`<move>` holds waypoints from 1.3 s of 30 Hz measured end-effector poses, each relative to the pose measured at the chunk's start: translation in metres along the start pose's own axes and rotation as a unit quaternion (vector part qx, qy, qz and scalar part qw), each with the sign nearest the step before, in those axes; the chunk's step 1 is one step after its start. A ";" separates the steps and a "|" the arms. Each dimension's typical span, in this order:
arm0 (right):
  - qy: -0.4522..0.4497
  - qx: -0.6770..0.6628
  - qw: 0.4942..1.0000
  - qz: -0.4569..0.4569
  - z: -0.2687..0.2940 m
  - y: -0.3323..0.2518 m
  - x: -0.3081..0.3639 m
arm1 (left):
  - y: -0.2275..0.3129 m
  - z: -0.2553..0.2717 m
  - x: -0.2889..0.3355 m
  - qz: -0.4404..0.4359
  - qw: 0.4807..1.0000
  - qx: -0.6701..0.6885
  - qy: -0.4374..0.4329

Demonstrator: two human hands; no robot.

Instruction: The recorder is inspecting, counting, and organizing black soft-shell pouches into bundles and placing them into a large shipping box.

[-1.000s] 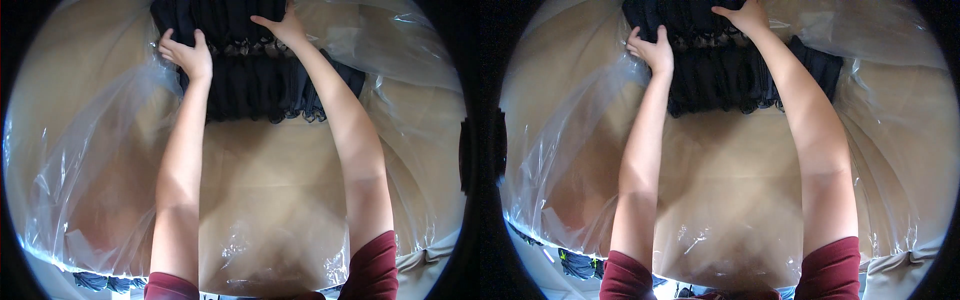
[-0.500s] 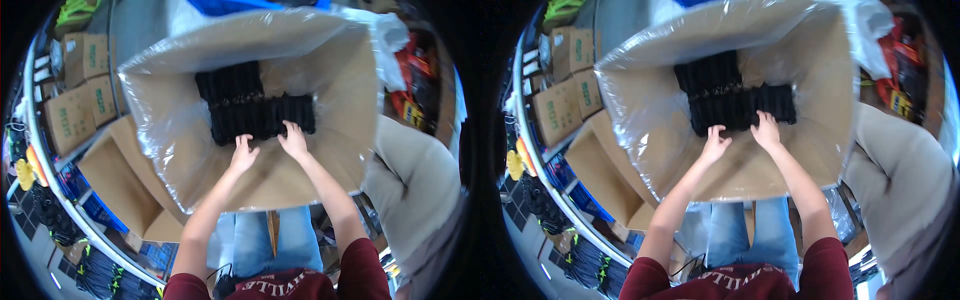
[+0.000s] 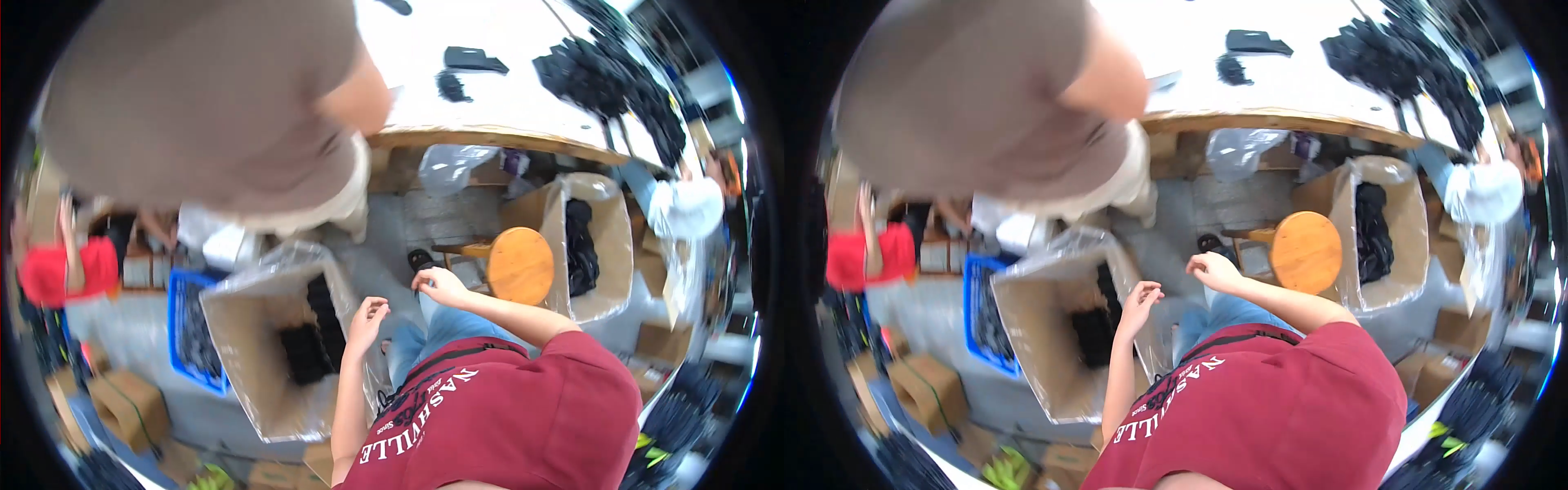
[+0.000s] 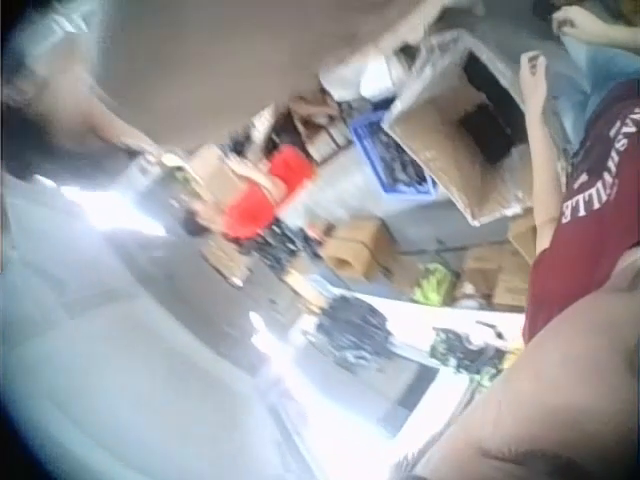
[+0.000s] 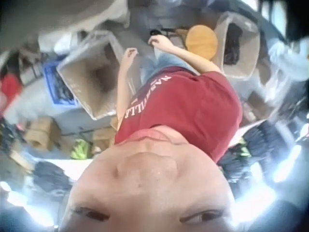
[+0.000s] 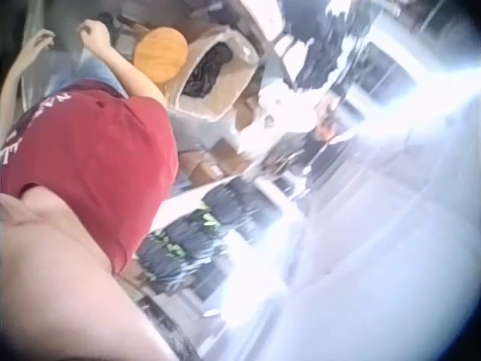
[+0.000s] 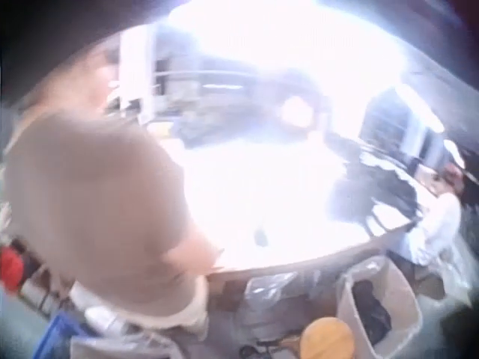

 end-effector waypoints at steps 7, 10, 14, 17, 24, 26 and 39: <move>0.165 -0.151 0.943 -0.246 0.091 0.107 0.015 | 0.080 -0.102 -0.079 -0.031 0.985 -0.086 -0.145; 0.204 -0.199 0.924 -0.256 0.107 0.139 -0.010 | 0.106 -0.145 -0.101 -0.046 0.974 -0.128 -0.182; 0.279 -0.263 0.891 -0.244 0.144 0.139 -0.054 | 0.145 -0.191 -0.142 -0.027 0.957 -0.075 -0.280; 0.355 -0.327 0.843 -0.238 0.182 0.142 -0.070 | 0.159 -0.215 -0.185 -0.031 0.950 -0.133 -0.280; 0.568 -0.230 0.781 -0.122 0.387 0.189 -0.112 | 0.226 -0.288 -0.233 -0.008 0.950 -0.095 -0.298; 0.624 -0.090 0.763 -0.141 0.467 0.224 -0.132 | 0.251 -0.324 -0.251 -0.016 0.950 -0.098 -0.296; 0.513 0.286 0.803 -0.100 0.729 0.304 -0.262 | 0.462 -0.745 -0.493 -0.109 0.987 -0.114 -0.043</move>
Point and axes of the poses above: each hand's wrist, its own x-axis away from the middle knuckle, its own z-axis out of the back of the hand, y = z × x, the point moved 3 cm from there along -x, towards the middle knuckle, and after that the axes turned 13 degrees about y, right-handed, at the moved point
